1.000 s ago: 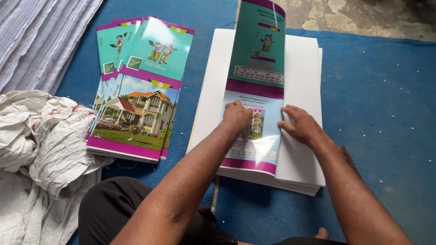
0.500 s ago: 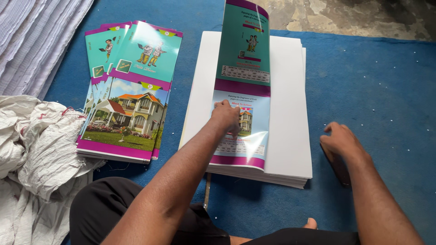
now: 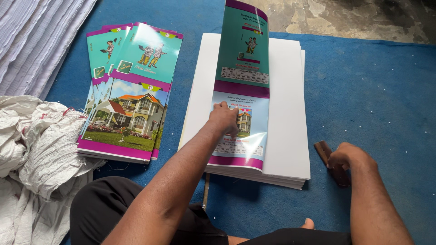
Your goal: The person sits on the floor and repeatedly folds a printed cover sheet over a stack of blank pages, then uses a wooden tool to press and crease the fold. The person places the finished unit aside and repeats the process with additional covers and page stacks.
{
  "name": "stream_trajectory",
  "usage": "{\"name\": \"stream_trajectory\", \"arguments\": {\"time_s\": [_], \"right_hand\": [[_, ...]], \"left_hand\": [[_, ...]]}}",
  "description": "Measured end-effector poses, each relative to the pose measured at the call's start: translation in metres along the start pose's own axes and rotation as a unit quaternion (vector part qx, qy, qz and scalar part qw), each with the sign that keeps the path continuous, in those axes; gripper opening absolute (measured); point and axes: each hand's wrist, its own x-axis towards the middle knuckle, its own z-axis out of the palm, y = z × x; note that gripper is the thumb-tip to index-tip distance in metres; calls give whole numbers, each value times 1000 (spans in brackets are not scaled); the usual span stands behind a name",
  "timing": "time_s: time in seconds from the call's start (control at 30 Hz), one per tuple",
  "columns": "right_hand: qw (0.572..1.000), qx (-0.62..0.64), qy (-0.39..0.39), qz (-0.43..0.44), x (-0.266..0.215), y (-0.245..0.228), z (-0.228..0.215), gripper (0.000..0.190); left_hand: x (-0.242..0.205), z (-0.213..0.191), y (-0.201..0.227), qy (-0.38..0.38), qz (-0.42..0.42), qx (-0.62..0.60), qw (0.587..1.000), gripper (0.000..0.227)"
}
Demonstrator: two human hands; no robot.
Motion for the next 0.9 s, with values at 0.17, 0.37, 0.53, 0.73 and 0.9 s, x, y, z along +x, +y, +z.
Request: {"name": "stream_trajectory", "arguments": {"time_s": [0.17, 0.37, 0.53, 0.73, 0.9], "right_hand": [[994, 85, 37, -62, -17, -10, -12, 55], [970, 177, 97, -137, -59, -44, -35, 44], [952, 150, 128, -234, -80, -81, -29, 37], [896, 93, 179, -395, -97, -122, -4, 40], [898, 47, 178, -400, -110, -139, 6, 51]], "left_hand": [[1, 2, -1, 2, 0, 3, 1000, 111], [3, 3, -2, 3, 3, -1, 1000, 112], [2, 4, -2, 1, 0, 1, 1000, 114], [3, 4, -1, -9, -1, 14, 1000, 111], [6, 4, -2, 4, 4, 13, 1000, 103]]}}
